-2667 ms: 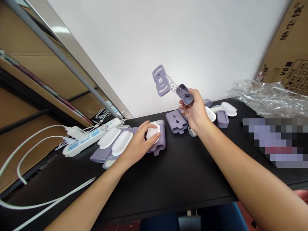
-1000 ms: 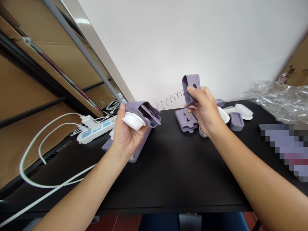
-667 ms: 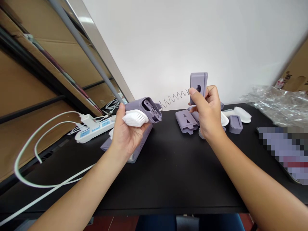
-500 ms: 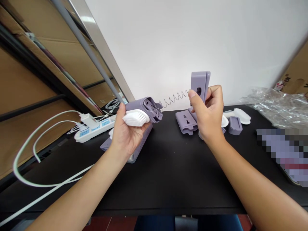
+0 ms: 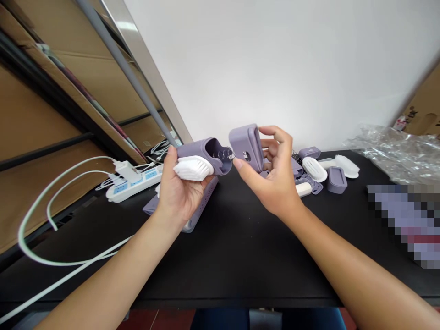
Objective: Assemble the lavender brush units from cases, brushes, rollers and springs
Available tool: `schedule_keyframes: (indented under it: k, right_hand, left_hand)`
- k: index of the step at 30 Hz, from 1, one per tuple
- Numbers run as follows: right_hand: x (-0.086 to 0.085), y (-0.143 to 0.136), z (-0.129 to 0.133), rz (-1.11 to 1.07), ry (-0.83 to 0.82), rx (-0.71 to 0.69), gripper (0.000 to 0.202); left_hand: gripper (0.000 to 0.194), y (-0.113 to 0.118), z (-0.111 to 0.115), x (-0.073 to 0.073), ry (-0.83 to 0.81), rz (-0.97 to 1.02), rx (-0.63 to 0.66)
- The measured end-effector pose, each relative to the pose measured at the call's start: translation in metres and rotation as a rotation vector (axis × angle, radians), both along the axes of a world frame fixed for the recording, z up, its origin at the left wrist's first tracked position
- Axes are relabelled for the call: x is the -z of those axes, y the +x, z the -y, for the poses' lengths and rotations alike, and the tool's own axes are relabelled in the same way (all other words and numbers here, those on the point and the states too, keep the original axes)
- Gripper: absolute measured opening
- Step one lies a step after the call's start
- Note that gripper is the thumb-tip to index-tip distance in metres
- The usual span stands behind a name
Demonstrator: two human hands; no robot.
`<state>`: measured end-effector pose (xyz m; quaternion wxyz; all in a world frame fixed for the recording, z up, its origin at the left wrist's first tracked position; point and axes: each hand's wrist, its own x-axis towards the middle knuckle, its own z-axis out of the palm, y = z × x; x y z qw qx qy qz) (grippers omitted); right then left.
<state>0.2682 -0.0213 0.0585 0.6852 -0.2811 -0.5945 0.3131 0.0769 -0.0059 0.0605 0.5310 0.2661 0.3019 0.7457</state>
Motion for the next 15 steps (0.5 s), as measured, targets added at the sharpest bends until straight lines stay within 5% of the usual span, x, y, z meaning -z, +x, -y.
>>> schedule_keyframes:
  k: [3,15]
  right_hand:
    - [0.006,-0.001,-0.002,0.072,-0.056,-0.052,0.070]
    - [0.013,-0.002,-0.005,0.253,-0.097,-0.065,0.066]
  left_hand:
    - [0.029,0.003,0.002,0.000,0.027,0.006,0.021]
    - [0.027,0.008,0.002,0.006,0.131,0.025,-0.012]
